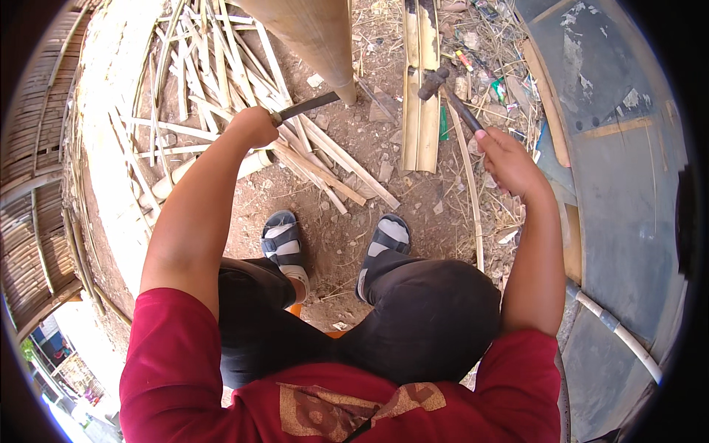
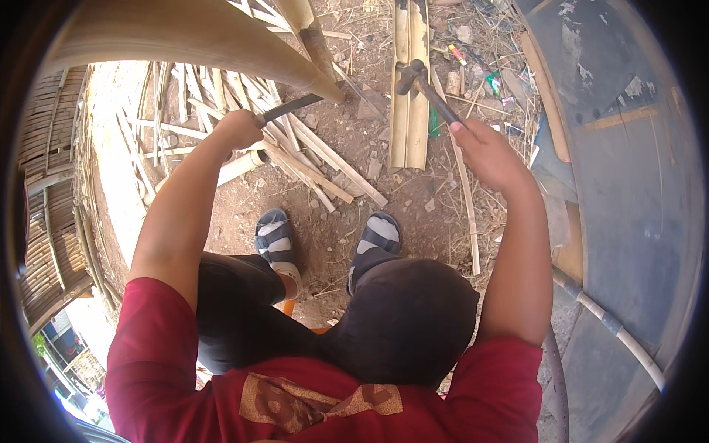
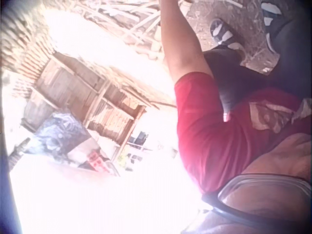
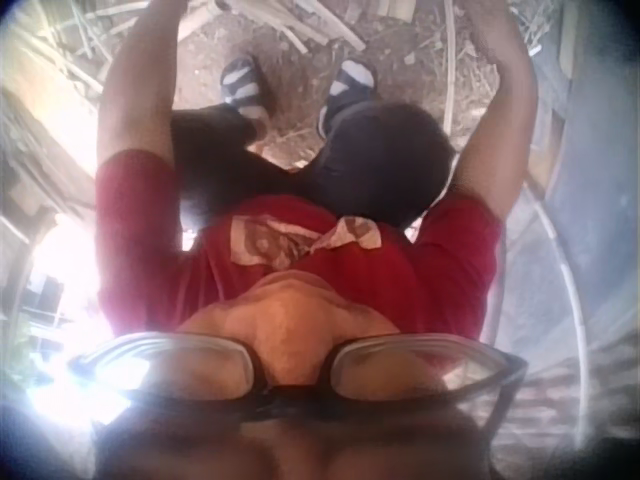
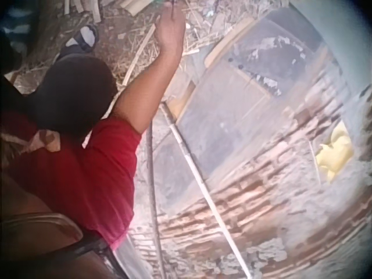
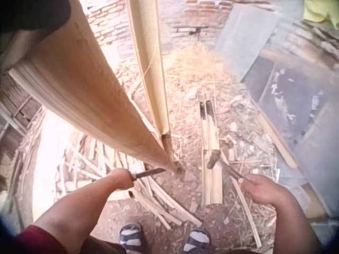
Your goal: The person shapes and fits pieces of bamboo by hammering a machete blade into the joints and prying the sections together.
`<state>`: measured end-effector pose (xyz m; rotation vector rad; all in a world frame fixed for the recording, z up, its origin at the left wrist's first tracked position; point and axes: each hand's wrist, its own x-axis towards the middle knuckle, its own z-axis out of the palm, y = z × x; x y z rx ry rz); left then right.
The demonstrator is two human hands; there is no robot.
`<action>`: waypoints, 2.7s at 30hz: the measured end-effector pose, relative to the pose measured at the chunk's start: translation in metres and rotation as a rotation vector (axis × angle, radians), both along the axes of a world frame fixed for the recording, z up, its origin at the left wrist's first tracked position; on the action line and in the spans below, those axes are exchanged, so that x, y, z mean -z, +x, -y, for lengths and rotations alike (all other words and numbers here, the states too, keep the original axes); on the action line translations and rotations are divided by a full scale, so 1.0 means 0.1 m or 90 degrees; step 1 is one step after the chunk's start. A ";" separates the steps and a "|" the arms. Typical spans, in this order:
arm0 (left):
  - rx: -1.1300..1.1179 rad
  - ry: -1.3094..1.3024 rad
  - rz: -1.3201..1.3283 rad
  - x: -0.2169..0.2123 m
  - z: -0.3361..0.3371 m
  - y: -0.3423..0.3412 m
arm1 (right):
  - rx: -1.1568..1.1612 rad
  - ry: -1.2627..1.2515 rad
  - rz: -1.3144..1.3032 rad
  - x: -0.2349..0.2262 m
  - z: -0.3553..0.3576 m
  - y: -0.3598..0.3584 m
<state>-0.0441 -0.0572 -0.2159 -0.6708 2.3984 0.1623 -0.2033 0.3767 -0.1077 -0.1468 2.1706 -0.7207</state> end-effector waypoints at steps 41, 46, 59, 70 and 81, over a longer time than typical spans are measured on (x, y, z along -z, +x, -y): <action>-0.054 -0.012 0.032 -0.16 -0.11 0.00 | -0.318 -0.226 -0.234 -0.76 0.73 0.52; -0.042 -0.024 0.011 -0.18 -0.14 0.01 | -0.309 -0.200 -0.226 -0.74 0.99 0.40; -0.034 -0.033 -0.032 -0.31 -0.22 -0.03 | -0.146 -0.110 -0.246 -0.27 0.71 0.19; -0.132 0.094 -0.030 -0.60 -0.25 0.03 | 0.121 -0.119 -0.142 0.14 -0.66 0.60; -0.162 0.107 -0.151 -1.37 -0.40 0.37 | 0.285 0.011 -0.213 0.99 -2.41 2.11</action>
